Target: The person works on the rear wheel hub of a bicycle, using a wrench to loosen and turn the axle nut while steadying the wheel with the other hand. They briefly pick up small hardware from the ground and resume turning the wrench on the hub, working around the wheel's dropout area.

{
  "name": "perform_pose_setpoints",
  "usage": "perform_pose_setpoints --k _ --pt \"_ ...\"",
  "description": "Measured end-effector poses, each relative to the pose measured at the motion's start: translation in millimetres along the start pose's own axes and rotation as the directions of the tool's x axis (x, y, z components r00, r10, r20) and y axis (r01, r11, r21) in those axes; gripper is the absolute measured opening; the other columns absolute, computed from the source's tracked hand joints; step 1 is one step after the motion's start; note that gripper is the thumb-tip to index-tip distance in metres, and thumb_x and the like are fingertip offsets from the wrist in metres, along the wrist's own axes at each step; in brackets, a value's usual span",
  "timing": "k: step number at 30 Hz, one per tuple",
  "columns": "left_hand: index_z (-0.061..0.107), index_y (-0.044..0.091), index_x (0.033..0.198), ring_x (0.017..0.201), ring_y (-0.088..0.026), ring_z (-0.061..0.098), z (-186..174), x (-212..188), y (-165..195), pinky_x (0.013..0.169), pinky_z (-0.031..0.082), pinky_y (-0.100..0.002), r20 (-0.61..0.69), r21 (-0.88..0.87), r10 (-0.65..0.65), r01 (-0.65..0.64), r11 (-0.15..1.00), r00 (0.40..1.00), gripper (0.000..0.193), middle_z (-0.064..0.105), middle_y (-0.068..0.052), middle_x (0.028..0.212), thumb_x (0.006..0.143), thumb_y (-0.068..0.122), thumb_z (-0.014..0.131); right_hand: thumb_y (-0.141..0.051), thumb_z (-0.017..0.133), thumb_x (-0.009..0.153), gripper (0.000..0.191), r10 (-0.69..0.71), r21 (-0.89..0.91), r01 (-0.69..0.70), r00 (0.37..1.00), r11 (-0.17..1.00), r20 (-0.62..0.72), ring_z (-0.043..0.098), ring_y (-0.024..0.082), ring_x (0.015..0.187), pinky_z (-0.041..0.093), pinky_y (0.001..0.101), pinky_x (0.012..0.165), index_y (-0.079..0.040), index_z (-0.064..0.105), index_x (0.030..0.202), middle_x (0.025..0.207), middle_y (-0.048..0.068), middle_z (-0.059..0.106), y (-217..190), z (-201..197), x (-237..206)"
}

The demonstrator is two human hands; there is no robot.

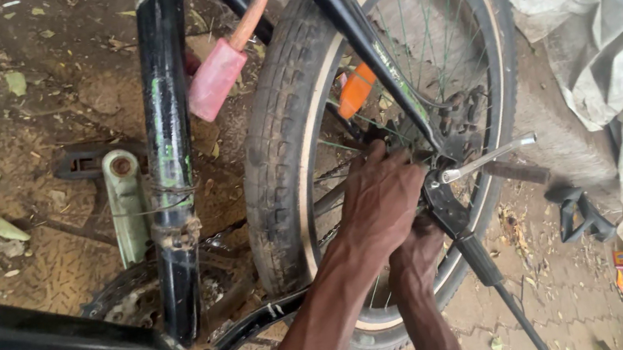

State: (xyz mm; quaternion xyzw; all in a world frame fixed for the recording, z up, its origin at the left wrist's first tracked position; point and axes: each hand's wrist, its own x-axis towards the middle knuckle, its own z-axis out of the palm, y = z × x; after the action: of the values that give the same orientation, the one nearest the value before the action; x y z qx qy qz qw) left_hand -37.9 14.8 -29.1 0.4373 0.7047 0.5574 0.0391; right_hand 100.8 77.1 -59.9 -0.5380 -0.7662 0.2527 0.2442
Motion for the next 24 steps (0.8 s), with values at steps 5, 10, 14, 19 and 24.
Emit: perform_pose_setpoints --k 5,10,14,19,24 --pt "0.073 0.005 0.083 0.123 -0.04 0.056 -5.0 2.0 5.9 0.092 0.047 -0.059 0.066 -0.009 -0.065 0.065 0.998 0.996 0.008 0.065 -0.02 0.124 0.086 0.01 0.068 -0.036 0.078 0.079 0.039 -0.095 0.075 0.1 0.994 0.992 -0.059 0.066 0.02 0.076 0.053 0.0367 0.072 0.0 0.073 0.094 0.085 0.01 0.074 9.1 0.2 1.5" --pt "0.072 0.004 0.083 0.113 -0.028 0.061 -9.5 10.7 13.4 0.09 0.053 -0.049 0.245 0.146 -0.152 0.118 0.982 0.958 0.008 0.062 -0.018 0.127 0.087 0.009 0.068 -0.03 0.076 0.084 0.042 -0.043 0.182 0.071 0.988 0.981 -0.151 0.068 0.022 0.089 0.058 0.039 0.08 0.002 0.068 0.111 0.103 0.013 0.073 13.6 7.5 7.5" --pt "0.07 0.001 0.093 0.096 -0.028 0.068 -12.4 12.5 15.2 0.072 0.059 -0.043 -0.09 0.107 -0.045 0.054 0.993 0.995 0.013 0.068 -0.018 0.109 0.081 0.002 0.067 -0.016 0.066 0.091 0.027 0.108 -0.179 -0.11 0.994 0.978 -0.019 0.068 0.021 0.081 0.057 0.0363 0.07 -0.004 0.066 0.115 0.097 0.008 0.072 22.2 -6.2 16.8" --pt "0.066 0.002 0.102 0.07 -0.031 0.071 -19.1 11.5 11.1 0.056 0.056 -0.044 0.145 -0.076 -0.287 0.299 0.951 0.947 0.016 0.07 -0.02 0.085 0.105 0.01 0.052 0.008 0.063 0.101 0.011 -0.017 0.85 -0.315 0.935 0.422 0.355 0.058 0.016 0.073 0.049 0.0287 0.061 -0.003 0.062 0.101 0.086 0.008 0.062 35.5 -13.9 23.6" --pt "0.071 0.006 0.097 0.079 -0.033 0.07 -22.7 8.1 8.6 0.066 0.056 -0.046 0.022 -0.076 -0.241 0.242 0.967 0.97 0.015 0.069 -0.018 0.084 0.093 0.007 0.056 -0.005 0.067 0.09 0.008 0.016 -0.077 -0.011 0.998 0.997 0.06 0.062 0.028 0.075 0.051 0.0399 0.063 -0.005 0.059 0.093 0.087 0.01 0.066 8.4 -2.6 -0.1"
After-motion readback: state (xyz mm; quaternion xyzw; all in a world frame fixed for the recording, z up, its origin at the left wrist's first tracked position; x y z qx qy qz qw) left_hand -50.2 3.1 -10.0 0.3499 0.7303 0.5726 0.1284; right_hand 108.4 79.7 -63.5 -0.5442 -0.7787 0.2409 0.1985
